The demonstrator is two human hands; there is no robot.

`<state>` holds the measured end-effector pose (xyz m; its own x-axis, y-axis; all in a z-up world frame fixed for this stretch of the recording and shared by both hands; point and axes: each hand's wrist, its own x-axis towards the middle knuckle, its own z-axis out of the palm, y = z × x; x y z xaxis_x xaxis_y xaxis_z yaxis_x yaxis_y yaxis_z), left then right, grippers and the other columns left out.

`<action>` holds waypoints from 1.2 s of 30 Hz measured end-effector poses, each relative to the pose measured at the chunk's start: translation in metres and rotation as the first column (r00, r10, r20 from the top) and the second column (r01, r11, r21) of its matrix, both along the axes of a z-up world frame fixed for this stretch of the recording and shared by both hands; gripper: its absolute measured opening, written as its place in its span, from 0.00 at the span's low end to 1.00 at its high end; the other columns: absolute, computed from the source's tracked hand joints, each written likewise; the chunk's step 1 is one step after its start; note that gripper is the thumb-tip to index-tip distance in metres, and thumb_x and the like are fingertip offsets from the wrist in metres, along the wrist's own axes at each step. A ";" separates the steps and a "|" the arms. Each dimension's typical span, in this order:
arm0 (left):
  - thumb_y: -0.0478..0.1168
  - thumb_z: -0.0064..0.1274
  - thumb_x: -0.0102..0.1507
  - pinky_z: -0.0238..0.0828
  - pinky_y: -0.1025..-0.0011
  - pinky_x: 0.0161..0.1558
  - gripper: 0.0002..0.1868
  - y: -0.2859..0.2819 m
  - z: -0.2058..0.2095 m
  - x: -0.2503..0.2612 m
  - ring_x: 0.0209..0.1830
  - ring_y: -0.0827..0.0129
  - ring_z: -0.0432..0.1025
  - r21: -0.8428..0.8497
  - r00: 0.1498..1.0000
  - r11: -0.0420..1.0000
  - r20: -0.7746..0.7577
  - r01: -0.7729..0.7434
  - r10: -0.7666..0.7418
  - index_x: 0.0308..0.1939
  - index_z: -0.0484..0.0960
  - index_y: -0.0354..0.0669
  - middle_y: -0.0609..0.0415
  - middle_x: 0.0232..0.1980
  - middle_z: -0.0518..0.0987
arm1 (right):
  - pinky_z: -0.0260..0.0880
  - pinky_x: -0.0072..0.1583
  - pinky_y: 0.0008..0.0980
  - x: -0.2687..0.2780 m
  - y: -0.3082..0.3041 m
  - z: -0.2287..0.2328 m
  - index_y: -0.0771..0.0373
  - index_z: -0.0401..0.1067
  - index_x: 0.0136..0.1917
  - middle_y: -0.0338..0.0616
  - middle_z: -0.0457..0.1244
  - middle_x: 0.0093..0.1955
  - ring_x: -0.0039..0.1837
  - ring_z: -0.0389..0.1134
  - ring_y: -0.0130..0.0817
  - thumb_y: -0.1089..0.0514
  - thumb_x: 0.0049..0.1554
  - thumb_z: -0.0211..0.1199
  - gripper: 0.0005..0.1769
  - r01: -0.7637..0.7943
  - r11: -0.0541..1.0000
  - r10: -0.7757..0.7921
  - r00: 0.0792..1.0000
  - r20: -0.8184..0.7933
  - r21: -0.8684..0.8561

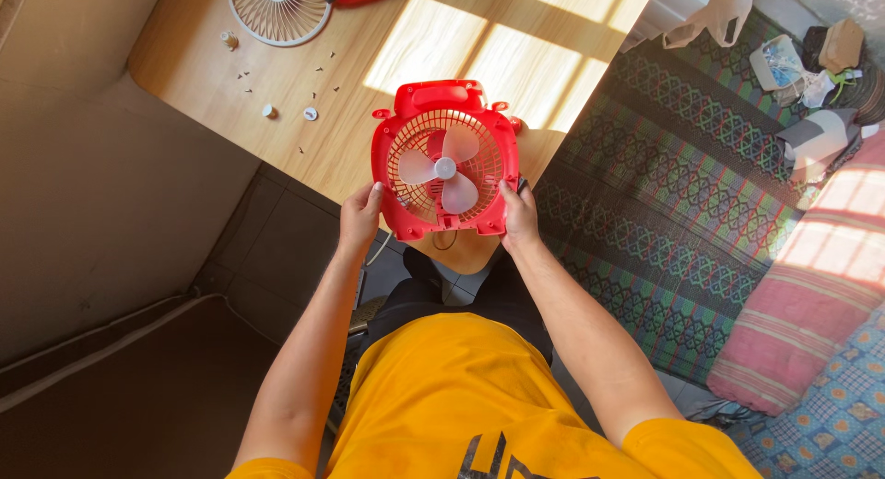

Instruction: The person disassembles a red portable fan on a wooden table. They use a screwdriver to remove screws from the front and rear grilles, separate the fan blades from the housing, and wipe the blades with a cloth.

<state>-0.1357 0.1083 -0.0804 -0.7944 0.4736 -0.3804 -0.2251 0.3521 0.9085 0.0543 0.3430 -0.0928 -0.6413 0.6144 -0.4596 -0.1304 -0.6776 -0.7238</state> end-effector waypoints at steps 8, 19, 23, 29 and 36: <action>0.50 0.47 0.72 0.72 0.74 0.51 0.23 -0.010 -0.019 -0.008 0.48 0.76 0.75 0.011 1.000 1.000 -0.008 0.011 -0.011 0.61 0.80 0.34 0.53 0.49 0.85 | 0.68 0.67 0.42 -0.004 -0.012 -0.007 0.63 0.63 0.68 0.48 0.65 0.65 0.66 0.67 0.37 0.58 0.65 0.55 0.19 0.002 1.000 -0.002 0.999 0.034 0.005; 0.48 0.43 0.75 0.71 0.72 0.55 0.22 -0.012 -0.021 -0.002 0.53 0.74 0.74 0.052 1.000 0.999 -0.008 -0.008 0.008 0.64 0.78 0.34 0.51 0.54 0.83 | 0.58 0.38 0.23 0.019 0.009 -0.031 0.60 0.66 0.67 0.35 0.65 0.49 0.38 0.59 0.20 0.47 0.67 0.53 0.21 0.050 0.995 -0.068 0.968 0.241 0.082; 0.45 0.46 0.73 0.69 0.69 0.62 0.23 -0.006 0.000 0.005 0.66 0.66 0.71 0.094 0.980 0.993 -0.179 -0.069 0.085 0.69 0.71 0.36 0.47 0.66 0.76 | 0.63 0.43 0.30 0.016 0.033 -0.051 0.61 0.76 0.63 0.39 0.63 0.40 0.39 0.61 0.26 0.54 0.67 0.56 0.17 -0.261 0.866 -0.010 0.844 0.536 0.426; 0.41 0.49 0.73 0.67 0.62 0.67 0.20 0.006 0.057 0.012 0.71 0.58 0.69 -0.010 0.845 0.993 -0.525 -0.120 0.097 0.69 0.74 0.39 0.45 0.71 0.73 | 0.73 0.47 0.37 -0.012 0.054 -0.039 0.65 0.76 0.48 0.50 0.71 0.41 0.44 0.74 0.40 0.59 0.54 0.66 0.09 -0.519 0.452 -0.156 0.755 0.637 0.725; 0.37 0.47 0.73 0.70 0.64 0.67 0.19 0.026 0.092 0.037 0.71 0.59 0.69 0.123 0.871 0.990 -0.474 -0.075 0.125 0.68 0.75 0.39 0.46 0.72 0.71 | 0.70 0.56 0.43 -0.035 0.064 -0.030 0.61 0.79 0.49 0.48 0.69 0.46 0.53 0.69 0.48 0.62 0.56 0.64 0.08 -0.608 0.180 -0.210 0.744 0.634 0.773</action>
<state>-0.0983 0.1348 0.0117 -0.9121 0.3967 0.1035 0.2178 0.2550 0.9421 0.0192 0.4068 -0.1232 -0.7236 0.6871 0.0653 0.5152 0.6006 -0.6115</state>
